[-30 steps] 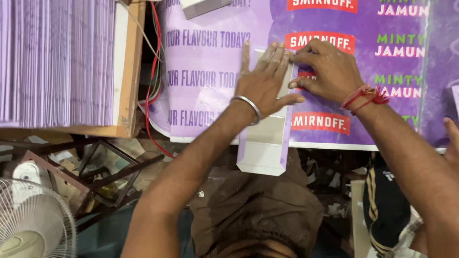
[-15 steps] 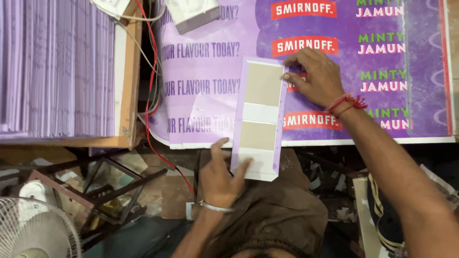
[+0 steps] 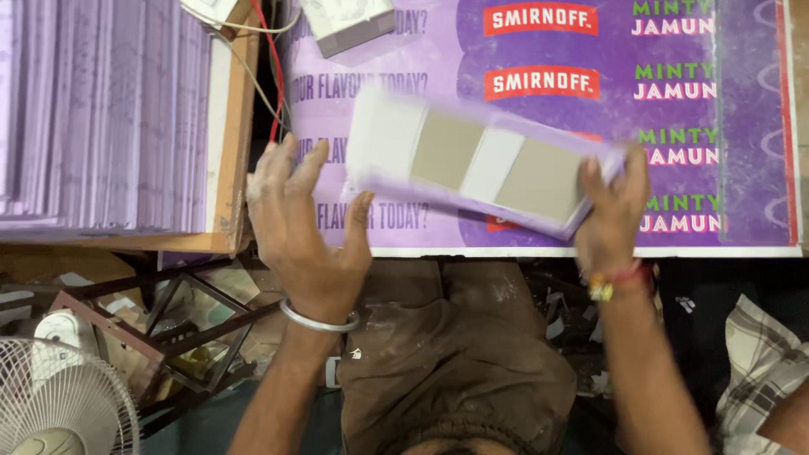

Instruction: The person folds pre-cut purple cardboard sheets into rectangular boxes by hand. They align the flaps, press the creases, and stack the finished boxes on the table.

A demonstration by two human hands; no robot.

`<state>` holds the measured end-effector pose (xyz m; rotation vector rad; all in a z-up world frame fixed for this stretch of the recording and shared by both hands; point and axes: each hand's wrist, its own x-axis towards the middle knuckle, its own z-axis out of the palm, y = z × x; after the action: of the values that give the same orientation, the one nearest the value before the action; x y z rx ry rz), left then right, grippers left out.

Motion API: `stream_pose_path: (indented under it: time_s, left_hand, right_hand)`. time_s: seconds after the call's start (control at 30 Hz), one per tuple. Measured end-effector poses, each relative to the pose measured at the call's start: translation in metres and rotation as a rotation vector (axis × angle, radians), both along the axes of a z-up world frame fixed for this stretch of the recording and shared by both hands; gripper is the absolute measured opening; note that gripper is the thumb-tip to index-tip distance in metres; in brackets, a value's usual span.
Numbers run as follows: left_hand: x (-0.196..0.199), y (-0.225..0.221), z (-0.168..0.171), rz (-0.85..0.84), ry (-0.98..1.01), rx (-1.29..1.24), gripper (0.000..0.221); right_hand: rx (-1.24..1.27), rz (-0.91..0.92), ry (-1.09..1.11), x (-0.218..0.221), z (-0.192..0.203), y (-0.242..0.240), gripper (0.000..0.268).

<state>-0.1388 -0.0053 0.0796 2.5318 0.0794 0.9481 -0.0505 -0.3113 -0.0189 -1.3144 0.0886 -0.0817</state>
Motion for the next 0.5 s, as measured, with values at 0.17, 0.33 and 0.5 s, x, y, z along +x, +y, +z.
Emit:
stream_pose_path:
  time_s: [0.17, 0.33, 0.5]
  left_hand:
    - [0.015, -0.055, -0.027, -0.418, 0.359, 0.049, 0.078]
    - [0.013, -0.076, -0.064, -0.494, 0.462, 0.113, 0.084]
    - [-0.017, -0.093, -0.075, -0.399, 0.498, 0.119, 0.089]
  right_hand:
    - [0.033, 0.007, 0.343, -0.107, -0.004, 0.038, 0.044]
    - [-0.435, 0.176, 0.368, -0.138, 0.006, 0.034, 0.036]
    - [-0.895, -0.048, -0.175, -0.1, 0.009, 0.012, 0.016]
